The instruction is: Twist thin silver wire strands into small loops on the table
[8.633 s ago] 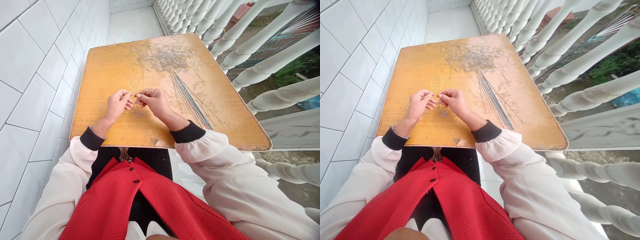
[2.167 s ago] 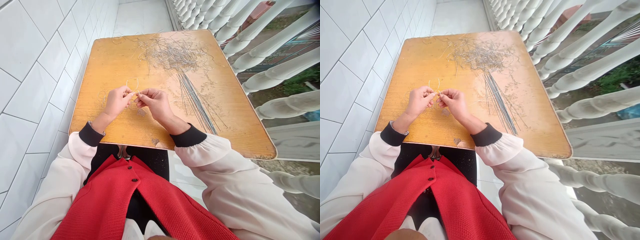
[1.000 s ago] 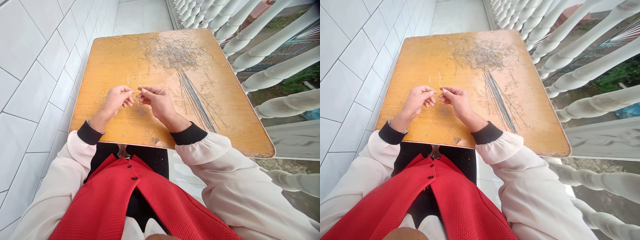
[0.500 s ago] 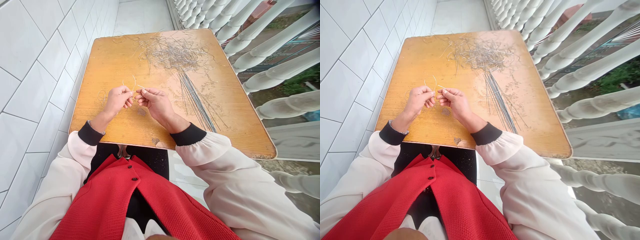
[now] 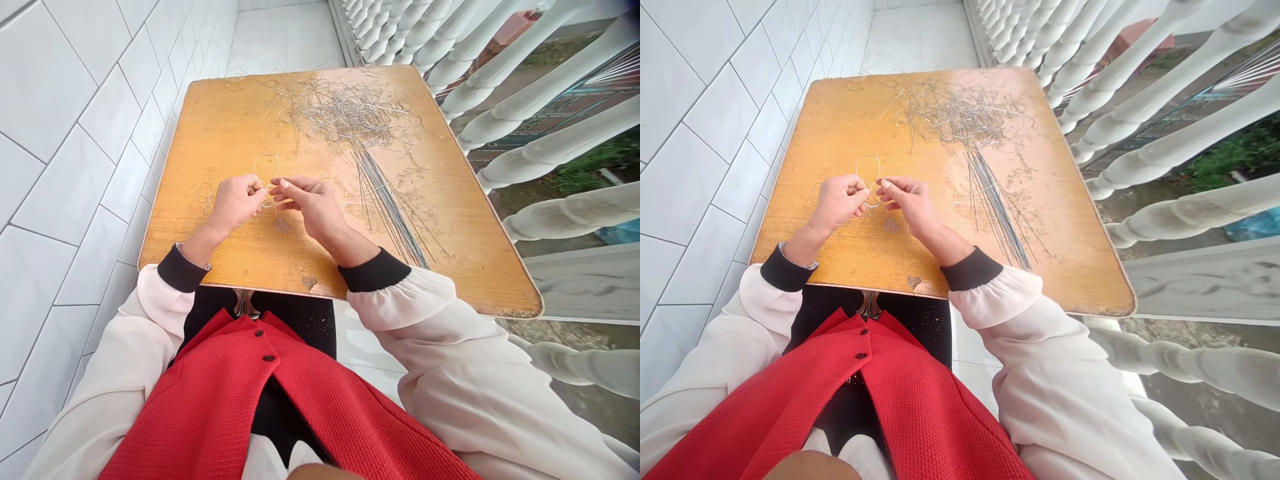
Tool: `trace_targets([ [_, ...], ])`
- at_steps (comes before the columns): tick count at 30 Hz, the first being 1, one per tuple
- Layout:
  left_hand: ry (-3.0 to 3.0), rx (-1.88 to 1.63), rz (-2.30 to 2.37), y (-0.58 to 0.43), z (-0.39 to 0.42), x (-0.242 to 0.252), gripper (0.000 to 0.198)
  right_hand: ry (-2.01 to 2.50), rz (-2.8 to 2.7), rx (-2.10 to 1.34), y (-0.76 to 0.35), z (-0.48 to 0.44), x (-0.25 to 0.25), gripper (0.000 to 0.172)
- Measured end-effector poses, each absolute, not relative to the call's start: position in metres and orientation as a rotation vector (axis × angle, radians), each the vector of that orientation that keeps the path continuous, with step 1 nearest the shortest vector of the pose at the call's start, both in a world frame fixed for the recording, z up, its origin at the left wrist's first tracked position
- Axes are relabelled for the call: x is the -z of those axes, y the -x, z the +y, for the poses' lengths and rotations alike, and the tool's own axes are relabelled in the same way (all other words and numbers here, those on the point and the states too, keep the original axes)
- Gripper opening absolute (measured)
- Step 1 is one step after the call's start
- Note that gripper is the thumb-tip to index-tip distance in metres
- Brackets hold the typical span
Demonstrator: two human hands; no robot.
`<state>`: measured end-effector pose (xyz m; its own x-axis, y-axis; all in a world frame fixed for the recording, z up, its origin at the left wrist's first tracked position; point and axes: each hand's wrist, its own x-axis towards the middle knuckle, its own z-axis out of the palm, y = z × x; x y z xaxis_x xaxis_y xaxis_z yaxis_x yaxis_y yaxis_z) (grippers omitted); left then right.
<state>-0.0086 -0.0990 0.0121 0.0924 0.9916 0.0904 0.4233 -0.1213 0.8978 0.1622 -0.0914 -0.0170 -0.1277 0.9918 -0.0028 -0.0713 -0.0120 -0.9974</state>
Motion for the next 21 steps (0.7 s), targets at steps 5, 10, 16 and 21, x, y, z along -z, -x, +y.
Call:
trace_targets([
  [5,-1.716,-0.988,1.458,0.01,-0.097,-0.011,0.033,1.127,-1.317,-1.247,-0.163,-0.089,0.016,0.021],
  [10,-1.736,-0.997,1.453,0.011,-0.094,-0.006,0.031,1.11,-1.365,-1.183,-0.161,-0.091,0.016,0.022],
  [16,-1.766,-0.96,1.428,0.015,-0.093,-0.002,0.028,1.12,-1.424,-1.103,-0.159,-0.095,0.015,0.023],
  [21,-1.927,-1.001,1.502,0.016,-0.094,-0.001,0.022,1.119,-1.398,-1.159,-0.16,-0.095,0.016,0.022],
])
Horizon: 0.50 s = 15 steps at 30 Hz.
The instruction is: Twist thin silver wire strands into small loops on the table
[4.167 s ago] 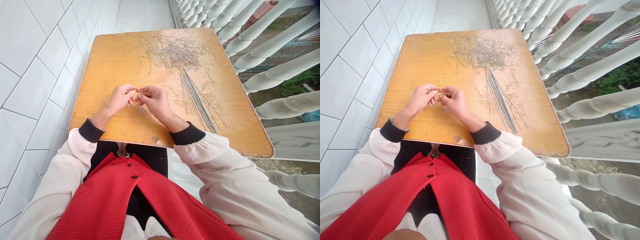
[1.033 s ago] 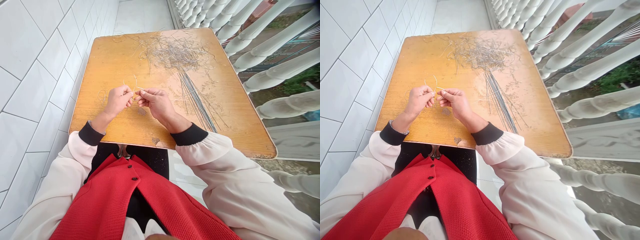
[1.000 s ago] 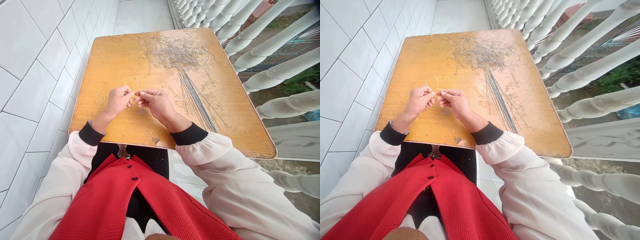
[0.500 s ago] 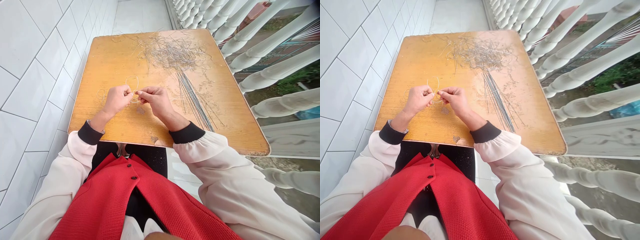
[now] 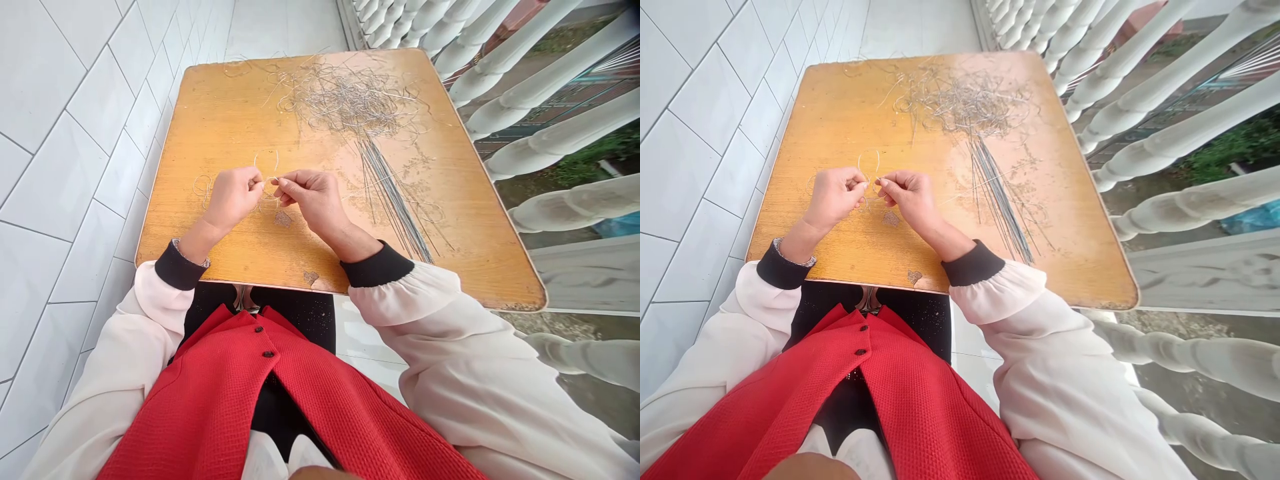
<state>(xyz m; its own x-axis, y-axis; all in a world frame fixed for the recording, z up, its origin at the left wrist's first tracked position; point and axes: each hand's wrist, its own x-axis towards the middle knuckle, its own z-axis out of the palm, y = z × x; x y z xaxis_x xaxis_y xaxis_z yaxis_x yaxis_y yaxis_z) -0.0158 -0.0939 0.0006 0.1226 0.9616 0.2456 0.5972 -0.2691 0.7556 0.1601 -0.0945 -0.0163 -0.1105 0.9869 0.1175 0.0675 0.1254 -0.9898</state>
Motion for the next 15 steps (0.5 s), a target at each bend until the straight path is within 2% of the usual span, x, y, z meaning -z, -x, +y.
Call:
trace_targets([
  [4,-2.191,-0.92,1.56,0.014,-0.097,0.002,0.023,1.181,-1.44,-1.069,-0.159,-0.092,0.017,0.01],
  [9,-2.453,-0.744,1.633,0.011,-0.101,0.007,0.022,1.254,-1.473,-0.989,-0.156,-0.09,0.019,0.014],
  [15,-2.455,-0.692,1.654,0.009,-0.105,0.003,0.021,1.188,-1.455,-1.065,-0.156,-0.091,0.018,0.019],
])
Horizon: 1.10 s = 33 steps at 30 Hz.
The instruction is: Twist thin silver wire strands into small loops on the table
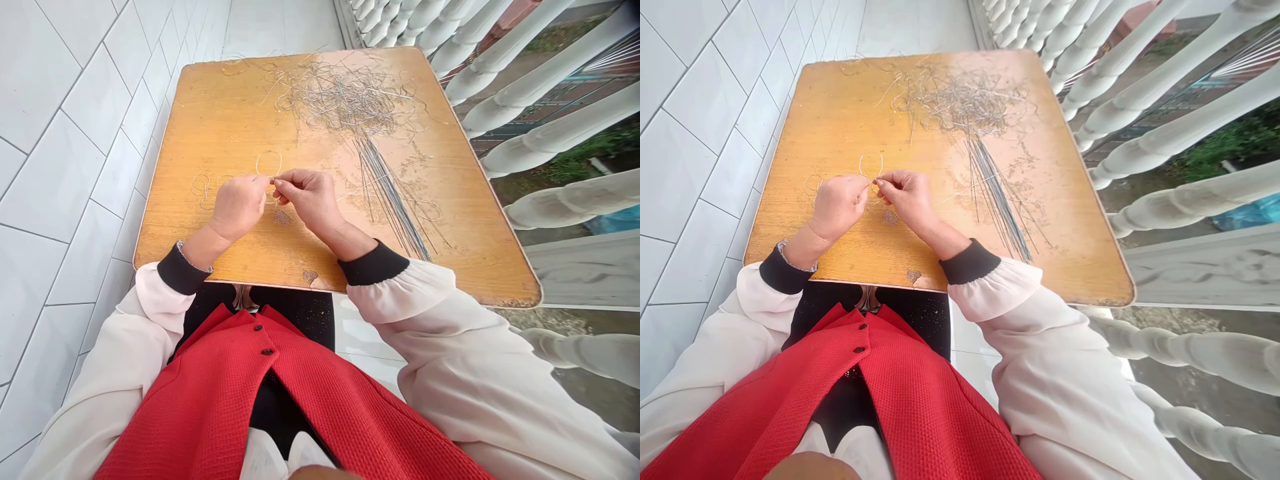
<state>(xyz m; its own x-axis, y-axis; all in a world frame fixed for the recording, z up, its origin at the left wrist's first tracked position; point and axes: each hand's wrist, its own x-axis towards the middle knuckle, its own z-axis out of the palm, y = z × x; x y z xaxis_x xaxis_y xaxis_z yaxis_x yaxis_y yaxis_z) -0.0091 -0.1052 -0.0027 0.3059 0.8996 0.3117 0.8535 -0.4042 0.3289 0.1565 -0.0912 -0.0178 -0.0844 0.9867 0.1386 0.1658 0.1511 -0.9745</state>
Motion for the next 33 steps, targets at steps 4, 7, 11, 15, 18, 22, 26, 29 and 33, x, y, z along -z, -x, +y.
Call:
trace_targets([
  [4,-2.377,-0.662,1.646,0.008,-0.106,0.0,0.018,1.151,-1.418,-1.171,-0.157,-0.091,0.016,0.023],
  [7,-2.271,-0.784,1.554,0.008,-0.107,-0.001,0.02,1.126,-1.386,-1.221,-0.159,-0.088,0.017,0.024],
  [11,-1.865,-1.054,1.416,0.012,-0.102,-0.007,0.032,1.08,-1.397,-1.223,-0.161,-0.086,0.018,0.028],
  [15,-1.399,-1.137,1.39,0.016,-0.093,-0.017,0.023,0.993,-1.48,-1.255,-0.162,-0.088,0.017,0.029],
  [18,-1.347,-1.115,1.343,0.015,-0.089,-0.019,0.014,0.939,-1.504,-1.261,-0.162,-0.09,0.017,0.027],
  [22,-1.359,-1.173,1.32,0.01,-0.092,-0.015,0.02,1.006,-1.451,-1.189,-0.16,-0.091,0.019,0.023],
  [26,-1.362,-1.207,1.336,0.006,-0.096,-0.014,0.018,1.094,-1.421,-1.1,-0.158,-0.094,0.019,0.021],
  [29,-1.363,-1.213,1.363,0.005,-0.096,-0.014,0.02,1.121,-1.433,-1.05,-0.156,-0.096,0.018,0.02],
  [33,-1.35,-1.222,1.342,0.006,-0.095,-0.014,0.017,1.096,-1.425,-1.081,-0.155,-0.097,0.017,0.022],
])
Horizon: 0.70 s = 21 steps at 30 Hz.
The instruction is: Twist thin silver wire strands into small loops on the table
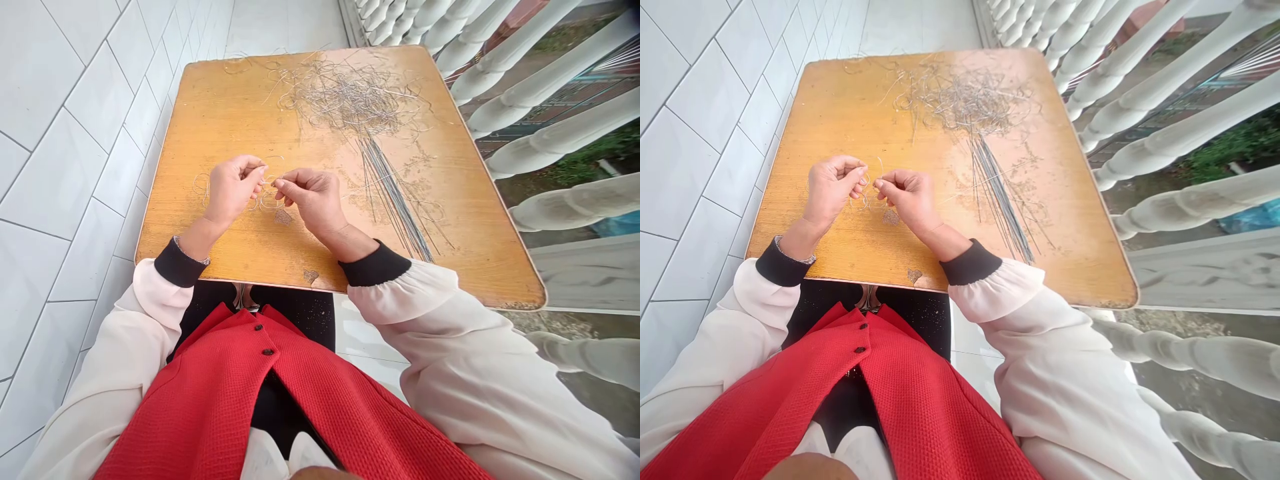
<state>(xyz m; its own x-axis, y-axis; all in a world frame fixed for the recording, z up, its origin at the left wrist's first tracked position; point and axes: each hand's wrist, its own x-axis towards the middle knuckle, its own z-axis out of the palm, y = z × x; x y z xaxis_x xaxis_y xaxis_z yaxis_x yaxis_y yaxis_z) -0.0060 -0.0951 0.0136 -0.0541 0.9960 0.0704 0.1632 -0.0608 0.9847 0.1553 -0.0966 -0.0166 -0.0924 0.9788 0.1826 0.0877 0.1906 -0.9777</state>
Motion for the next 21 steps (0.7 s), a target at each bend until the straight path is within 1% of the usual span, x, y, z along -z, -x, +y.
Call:
trace_targets([
  [4,-1.31,-1.211,1.195,0.009,-0.097,-0.014,0.009,1.042,-1.355,-1.208,-0.157,-0.095,0.015,0.026],
  [8,-1.248,-1.167,1.101,0.012,-0.095,-0.012,0.011,1.009,-1.347,-1.27,-0.159,-0.095,0.013,0.031],
  [17,-1.179,-1.175,1.108,0.008,-0.094,-0.004,0.009,0.961,-1.364,-1.272,-0.161,-0.094,0.016,0.028],
  [21,-1.175,-1.17,1.132,0.007,-0.094,-0.006,0.009,0.95,-1.357,-1.282,-0.161,-0.092,0.018,0.031],
])
